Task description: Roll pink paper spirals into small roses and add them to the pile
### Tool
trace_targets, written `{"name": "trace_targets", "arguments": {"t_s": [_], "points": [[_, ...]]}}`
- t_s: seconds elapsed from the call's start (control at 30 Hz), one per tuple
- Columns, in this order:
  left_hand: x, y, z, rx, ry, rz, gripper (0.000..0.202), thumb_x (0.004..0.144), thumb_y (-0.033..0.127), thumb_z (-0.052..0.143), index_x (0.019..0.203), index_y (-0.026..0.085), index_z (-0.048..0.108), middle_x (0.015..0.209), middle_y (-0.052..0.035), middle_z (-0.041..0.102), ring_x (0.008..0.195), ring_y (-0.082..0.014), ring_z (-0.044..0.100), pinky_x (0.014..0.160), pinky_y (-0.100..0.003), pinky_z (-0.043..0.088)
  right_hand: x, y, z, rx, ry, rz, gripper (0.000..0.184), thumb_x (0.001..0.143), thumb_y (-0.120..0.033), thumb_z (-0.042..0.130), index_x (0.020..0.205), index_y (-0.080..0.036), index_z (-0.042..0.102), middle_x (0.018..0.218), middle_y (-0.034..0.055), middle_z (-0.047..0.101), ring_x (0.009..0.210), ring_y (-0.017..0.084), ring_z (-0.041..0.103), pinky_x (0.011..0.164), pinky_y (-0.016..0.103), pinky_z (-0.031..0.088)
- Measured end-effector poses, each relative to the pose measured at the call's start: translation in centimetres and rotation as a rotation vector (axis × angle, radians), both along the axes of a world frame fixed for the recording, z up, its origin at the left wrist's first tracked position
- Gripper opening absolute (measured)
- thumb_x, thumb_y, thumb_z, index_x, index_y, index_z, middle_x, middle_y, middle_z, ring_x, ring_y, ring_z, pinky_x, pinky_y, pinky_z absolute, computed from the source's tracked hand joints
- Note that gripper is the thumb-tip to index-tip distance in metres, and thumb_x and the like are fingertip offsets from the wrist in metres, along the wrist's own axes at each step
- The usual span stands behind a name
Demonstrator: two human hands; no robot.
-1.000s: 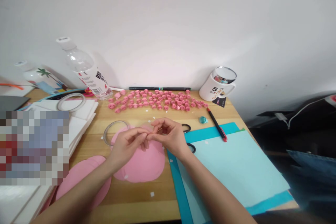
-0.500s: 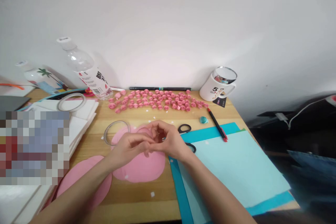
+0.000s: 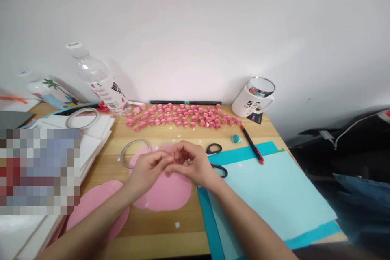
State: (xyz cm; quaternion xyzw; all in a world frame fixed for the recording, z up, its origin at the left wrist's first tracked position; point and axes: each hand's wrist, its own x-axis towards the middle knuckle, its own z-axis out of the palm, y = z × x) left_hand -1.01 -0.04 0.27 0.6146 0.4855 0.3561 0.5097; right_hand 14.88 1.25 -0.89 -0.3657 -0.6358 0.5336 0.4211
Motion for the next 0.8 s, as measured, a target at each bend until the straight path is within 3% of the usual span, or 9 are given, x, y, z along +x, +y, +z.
{"name": "trace_targets", "arguments": {"t_s": [0.13,0.23,0.33,0.43,0.5,0.63,0.8], "points": [[-0.2,0.2,0.0,0.015,-0.049,0.061,0.031,0.084,0.028,0.048,0.057,0.015,0.054,0.055,0.001,0.056,0.054,-0.0095,0.052,0.054,-0.02,0.042,-0.1,0.2,0.2,0.052,0.015,-0.047,0.012,0.074,-0.027,0.07,0.08,-0.019,0.064,0.075,0.0017,0.06,0.063,0.013,0.061,0.057,0.027,0.05],[-0.4,0.2,0.0,0.064,-0.068,0.042,0.031,0.086,0.029,0.047,0.06,0.015,0.057,0.056,0.0006,0.056,0.055,-0.0101,0.053,0.055,-0.021,0.043,-0.3,0.0,-0.1,0.305,-0.112,-0.202,0.01,0.075,-0.021,0.068,0.085,-0.022,0.068,0.083,0.0038,0.061,0.067,0.013,0.061,0.055,0.026,0.051],[-0.4,0.0,0.0,0.152,-0.082,-0.004,0.021,0.086,0.029,0.05,0.083,0.015,0.065,0.07,-0.0022,0.062,0.069,-0.0134,0.057,0.065,-0.025,0.047,-0.4,-0.3,-0.4,0.596,-0.215,-0.407,0.021,0.078,-0.011,0.062,0.09,-0.026,0.07,0.094,0.0056,0.061,0.071,0.013,0.061,0.058,0.027,0.053],[-0.3,-0.2,-0.2,0.291,-0.064,-0.03,0.022,0.085,0.023,0.054,0.102,0.018,0.065,0.087,-0.005,0.065,0.086,-0.0167,0.059,0.077,-0.028,0.048,-0.4,-0.5,-0.4,0.699,-0.196,-0.481,0.025,0.077,-0.006,0.06,0.089,-0.025,0.07,0.099,0.0067,0.062,0.073,0.014,0.063,0.059,0.029,0.055],[-0.2,-0.2,-0.3,0.39,-0.039,-0.016,0.024,0.085,0.019,0.053,0.107,0.018,0.064,0.092,-0.0059,0.066,0.09,-0.0169,0.06,0.08,-0.029,0.048,-0.4,-0.5,-0.3,0.633,-0.134,-0.509,0.019,0.075,-0.008,0.063,0.084,-0.023,0.07,0.096,0.0071,0.064,0.077,0.016,0.064,0.063,0.032,0.056],[-0.3,-0.2,-0.2,0.487,-0.011,0.081,0.024,0.084,0.015,0.054,0.105,0.018,0.064,0.089,-0.006,0.067,0.083,-0.0156,0.061,0.077,-0.029,0.048,-0.3,-0.1,0.0,0.304,0.112,-0.584,0.008,0.076,-0.013,0.063,0.075,-0.02,0.067,0.091,0.0065,0.068,0.076,0.017,0.066,0.068,0.033,0.056],[-0.4,-0.3,0.4,0.193,-0.235,0.066,0.031,0.085,0.022,0.054,0.115,0.016,0.057,0.067,-0.0006,0.065,0.063,-0.0127,0.061,0.065,-0.026,0.049,0.0,0.6,0.0,0.076,0.241,-0.545,0.004,0.072,-0.017,0.069,0.069,-0.019,0.069,0.088,0.0047,0.072,0.068,0.014,0.066,0.065,0.029,0.056]]}}
